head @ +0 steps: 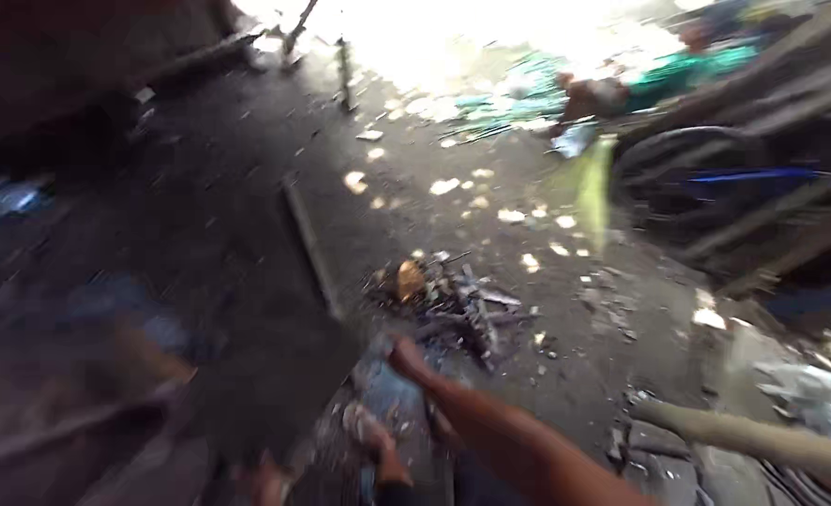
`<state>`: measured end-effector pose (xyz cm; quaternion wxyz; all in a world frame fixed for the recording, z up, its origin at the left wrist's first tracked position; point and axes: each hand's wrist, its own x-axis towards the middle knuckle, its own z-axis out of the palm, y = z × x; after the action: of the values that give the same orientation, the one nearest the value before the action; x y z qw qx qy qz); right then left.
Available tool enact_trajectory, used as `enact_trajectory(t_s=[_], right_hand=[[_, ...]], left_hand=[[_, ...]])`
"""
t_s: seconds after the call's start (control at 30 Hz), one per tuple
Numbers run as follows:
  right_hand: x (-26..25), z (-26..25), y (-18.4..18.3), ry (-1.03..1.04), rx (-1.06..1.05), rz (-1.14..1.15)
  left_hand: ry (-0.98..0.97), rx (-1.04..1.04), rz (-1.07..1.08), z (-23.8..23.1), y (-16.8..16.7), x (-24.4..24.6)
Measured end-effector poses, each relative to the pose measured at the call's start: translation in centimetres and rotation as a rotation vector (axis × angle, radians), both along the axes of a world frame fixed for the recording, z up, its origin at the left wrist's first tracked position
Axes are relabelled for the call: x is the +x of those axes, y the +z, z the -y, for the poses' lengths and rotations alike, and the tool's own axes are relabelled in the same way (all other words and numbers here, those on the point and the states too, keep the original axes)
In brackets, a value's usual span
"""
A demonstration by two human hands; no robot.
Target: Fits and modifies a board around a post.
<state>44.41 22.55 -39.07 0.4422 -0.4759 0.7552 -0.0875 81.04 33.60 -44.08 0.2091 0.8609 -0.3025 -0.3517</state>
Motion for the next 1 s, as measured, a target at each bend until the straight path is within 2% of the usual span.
enact_trajectory(t_s=[0.07,0.13,0.3,0.43,0.57,0.7,0.83,0.9,1.0], right_hand=[[1.6,2.6,-0.6,0.049,0.045,-0.031],[3.4,4.3,-1.7,0.077,0.133,-0.046],[5.7,4.6,-4.3,0.158,0.242,-0.055],[5.6,4.8,-6.6,0.078,0.202,0.033],[4.8,5.6,-7.4,-0.195,0.216,0.371],[3.8,8.5,-4.9,-0.261,0.250,0.548],[2.3,10.5,-1.6,-0.245,0.305,0.717],[0.9,9.9,-1.0,-0.242,0.297,0.788],[-2.4,7.1,0.4,-0.243,0.243,0.930]], left_hand=[[0.124,0.019,-0.079,1.0,0.6,0.7],[0.153,0.085,-0.076,1.5,-0.1,2.3],[0.214,0.124,-0.243,1.0,-0.8,4.6],[0.212,0.164,-0.216,1.9,-1.5,5.0],[0.266,0.102,-0.323,2.1,-0.7,5.4],[0.313,0.087,-0.494,2.2,1.8,5.7],[0.537,-0.094,-0.686,2.6,4.7,3.1],[0.574,-0.202,-0.744,1.7,6.0,1.6],[0.528,-0.353,-0.761,-0.9,9.2,-1.2]])
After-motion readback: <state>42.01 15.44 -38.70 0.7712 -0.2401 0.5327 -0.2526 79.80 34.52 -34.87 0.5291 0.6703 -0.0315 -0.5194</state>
